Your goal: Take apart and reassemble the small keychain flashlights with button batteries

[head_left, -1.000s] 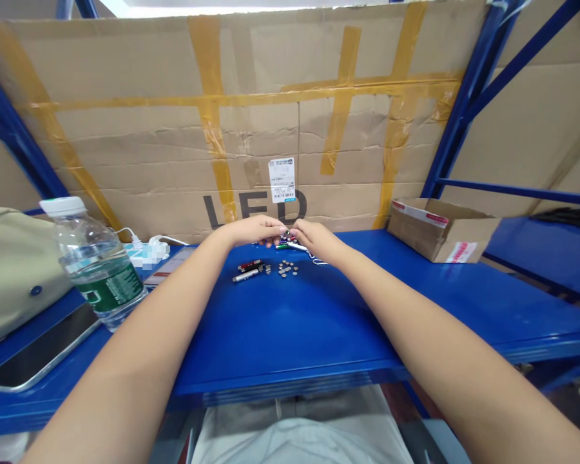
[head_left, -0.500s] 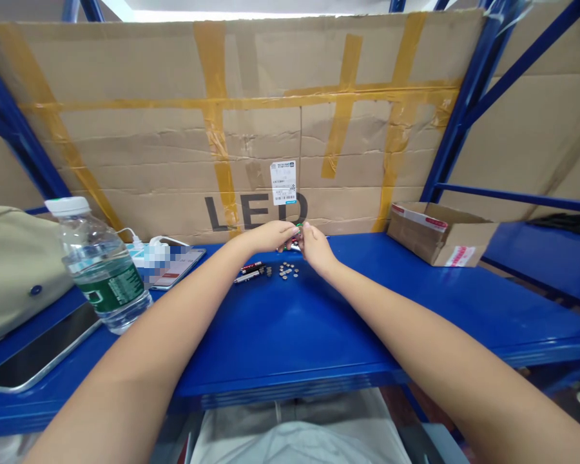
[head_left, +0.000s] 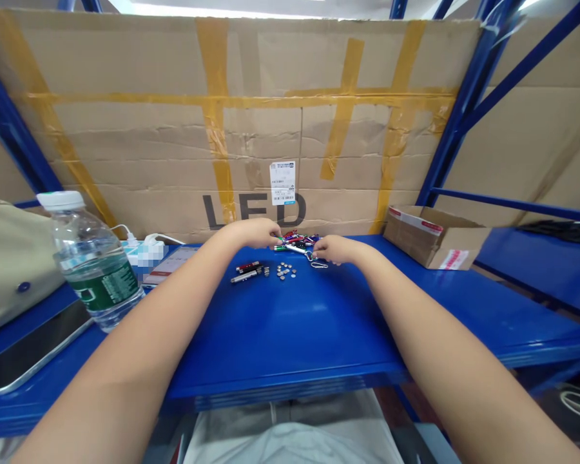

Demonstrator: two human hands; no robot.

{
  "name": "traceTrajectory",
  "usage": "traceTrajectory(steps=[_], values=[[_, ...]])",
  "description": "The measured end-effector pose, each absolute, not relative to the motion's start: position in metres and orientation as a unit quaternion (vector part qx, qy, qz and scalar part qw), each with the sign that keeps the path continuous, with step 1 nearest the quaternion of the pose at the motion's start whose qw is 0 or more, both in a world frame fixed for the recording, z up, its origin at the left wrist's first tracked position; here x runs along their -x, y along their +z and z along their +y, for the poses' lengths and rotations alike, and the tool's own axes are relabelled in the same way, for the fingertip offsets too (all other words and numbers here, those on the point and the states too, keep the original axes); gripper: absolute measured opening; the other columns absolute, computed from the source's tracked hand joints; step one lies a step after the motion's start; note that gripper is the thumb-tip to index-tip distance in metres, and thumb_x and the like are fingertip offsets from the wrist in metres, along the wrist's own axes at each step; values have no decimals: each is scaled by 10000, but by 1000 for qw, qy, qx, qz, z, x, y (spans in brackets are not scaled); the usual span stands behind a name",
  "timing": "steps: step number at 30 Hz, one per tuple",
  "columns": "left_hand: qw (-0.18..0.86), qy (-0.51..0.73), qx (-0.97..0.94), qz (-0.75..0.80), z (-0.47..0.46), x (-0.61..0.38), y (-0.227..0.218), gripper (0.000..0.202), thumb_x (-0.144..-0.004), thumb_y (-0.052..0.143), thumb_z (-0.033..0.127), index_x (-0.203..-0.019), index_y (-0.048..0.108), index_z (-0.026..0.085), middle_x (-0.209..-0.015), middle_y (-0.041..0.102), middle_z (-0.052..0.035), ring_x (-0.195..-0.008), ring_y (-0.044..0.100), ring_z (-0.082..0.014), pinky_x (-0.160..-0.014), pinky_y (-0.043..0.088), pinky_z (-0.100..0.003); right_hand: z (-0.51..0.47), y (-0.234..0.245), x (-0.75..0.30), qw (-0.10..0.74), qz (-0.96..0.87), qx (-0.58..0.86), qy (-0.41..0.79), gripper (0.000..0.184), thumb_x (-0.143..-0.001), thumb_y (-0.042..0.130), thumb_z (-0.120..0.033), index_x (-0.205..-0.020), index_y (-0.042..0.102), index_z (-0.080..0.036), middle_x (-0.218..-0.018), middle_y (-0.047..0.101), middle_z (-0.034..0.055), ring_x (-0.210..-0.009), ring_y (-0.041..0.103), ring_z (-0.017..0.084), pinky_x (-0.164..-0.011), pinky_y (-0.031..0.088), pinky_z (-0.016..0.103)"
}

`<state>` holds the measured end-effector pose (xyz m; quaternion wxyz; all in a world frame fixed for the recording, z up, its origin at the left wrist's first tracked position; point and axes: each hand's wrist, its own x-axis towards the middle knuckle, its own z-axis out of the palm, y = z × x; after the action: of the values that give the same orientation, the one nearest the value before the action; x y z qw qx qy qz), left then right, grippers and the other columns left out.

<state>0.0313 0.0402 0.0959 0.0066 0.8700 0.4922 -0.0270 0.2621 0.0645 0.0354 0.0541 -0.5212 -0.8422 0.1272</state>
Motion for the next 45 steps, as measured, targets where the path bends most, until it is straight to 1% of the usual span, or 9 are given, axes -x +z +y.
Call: traceTrajectory(steps=[5, 11, 13, 18, 24, 32, 38, 41, 45], values=[[39, -11, -866, 499, 55, -17, 90, 381, -780, 518, 388, -1084, 660, 208, -1026, 688, -63, -816, 599, -185, -643, 413, -243, 64, 32, -265, 78, -836, 512, 183, 86, -724, 596, -233, -722, 677, -206, -528, 542, -23, -416, 434, 94, -435, 332, 230], [63, 15, -877, 475, 58, -14, 87, 308, -756, 558, 354, -1000, 679, 211, -974, 699, -53, -781, 591, -181, -626, 389, -243, 72, 29, -271, 125, -850, 494, 138, 116, -623, 675, -146, -692, 720, -228, -696, 680, 10, -576, 553, 133, -533, 394, 239], [58, 10, -883, 465, 58, -13, 87, 310, -750, 578, 358, -1007, 679, 217, -995, 696, -48, -800, 589, -180, -639, 389, -239, 70, 30, -269, 145, -856, 478, 135, 14, -653, 690, -215, -657, 704, -215, -678, 671, 21, -593, 554, 143, -534, 387, 243], [44, 23, -895, 443, 56, -20, 84, 312, -779, 576, 345, -1043, 668, 206, -1058, 681, -54, -868, 591, -185, -689, 406, -241, 50, 34, -243, 242, -824, 425, 286, 245, -833, 563, -401, -773, 654, -182, -734, 648, 34, -570, 534, 121, -482, 373, 229], [12, 87, -926, 367, 54, -28, 81, 256, -826, 554, 249, -1053, 651, 184, -1057, 684, -54, -934, 602, -174, -765, 416, -245, 40, 28, -217, 285, -701, 429, 493, 274, -946, 412, -350, -819, 570, -165, -681, 565, 17, -495, 466, 82, -402, 300, 191], [18, 138, -940, 313, 57, -26, 75, 228, -853, 551, 233, -1043, 669, 189, -1036, 695, -55, -933, 606, -167, -819, 412, -258, 38, 27, -212, 285, -604, 410, 622, 250, -972, 354, -333, -830, 491, -181, -609, 475, -23, -452, 384, 75, -408, 282, 182], [44, 148, -926, 344, 58, -23, 75, 251, -866, 529, 313, -1029, 669, 183, -1010, 695, -53, -905, 604, -168, -800, 412, -255, 38, 27, -209, 316, -621, 393, 600, 281, -985, 287, -300, -772, 435, -191, -531, 361, -62, -407, 287, 73, -402, 222, 187], [54, 134, -922, 360, 56, -23, 77, 294, -889, 470, 362, -998, 662, 167, -937, 681, -55, -823, 584, -161, -741, 406, -252, 39, 25, -211, 342, -666, 376, 546, 270, -981, 287, -271, -754, 412, -196, -547, 361, -64, -403, 256, 70, -399, 199, 196], [103, 111, -903, 402, 54, -23, 78, 380, -898, 407, 458, -857, 643, 163, -776, 621, -40, -669, 513, -147, -635, 379, -264, 37, 25, -212, 349, -724, 366, 469, 259, -972, 309, -261, -739, 405, -199, -597, 401, -55, -426, 299, 70, -419, 250, 204]])
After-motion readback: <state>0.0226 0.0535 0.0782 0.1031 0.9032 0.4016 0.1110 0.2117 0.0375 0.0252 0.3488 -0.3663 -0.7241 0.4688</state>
